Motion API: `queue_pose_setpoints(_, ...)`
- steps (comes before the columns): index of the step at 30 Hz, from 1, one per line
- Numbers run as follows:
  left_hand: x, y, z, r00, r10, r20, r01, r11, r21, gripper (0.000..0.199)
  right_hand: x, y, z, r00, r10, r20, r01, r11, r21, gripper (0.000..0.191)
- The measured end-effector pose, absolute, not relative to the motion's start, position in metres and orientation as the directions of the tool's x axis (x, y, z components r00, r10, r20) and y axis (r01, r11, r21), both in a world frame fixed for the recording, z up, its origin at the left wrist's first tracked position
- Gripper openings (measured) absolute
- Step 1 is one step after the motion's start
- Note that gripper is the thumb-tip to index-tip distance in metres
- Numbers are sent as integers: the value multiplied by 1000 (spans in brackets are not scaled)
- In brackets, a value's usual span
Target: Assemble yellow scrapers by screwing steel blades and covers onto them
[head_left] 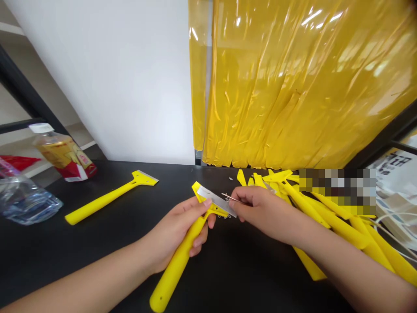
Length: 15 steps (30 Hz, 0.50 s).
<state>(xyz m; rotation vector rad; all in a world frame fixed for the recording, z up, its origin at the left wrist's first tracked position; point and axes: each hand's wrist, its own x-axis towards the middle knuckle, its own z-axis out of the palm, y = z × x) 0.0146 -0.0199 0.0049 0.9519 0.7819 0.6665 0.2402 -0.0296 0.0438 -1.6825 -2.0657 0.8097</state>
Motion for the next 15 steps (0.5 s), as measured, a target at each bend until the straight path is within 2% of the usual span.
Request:
queue_pose_setpoints(5, 14, -21, 4, 535, 788, -306, -114, 426, 898, 32, 242, -22, 37, -333, 932, -141, 679, 133, -722, 28)
queue_pose_setpoints(9, 13, -23, 6, 527, 794, -302, -77, 399, 914, 23, 236, -25, 38, -383, 908, -170, 577, 91, -812, 26)
queue_pose_setpoints(12, 12, -23, 7, 528, 792, -306, -49, 389, 920, 20, 231, -28, 37, -400, 904, -151, 524, 91, -847, 21)
queue_pose_setpoints(15, 12, -23, 8, 517, 798, -311, -25, 377, 926, 22, 229, -30, 36, -335, 939, -83, 564, 129, -816, 20)
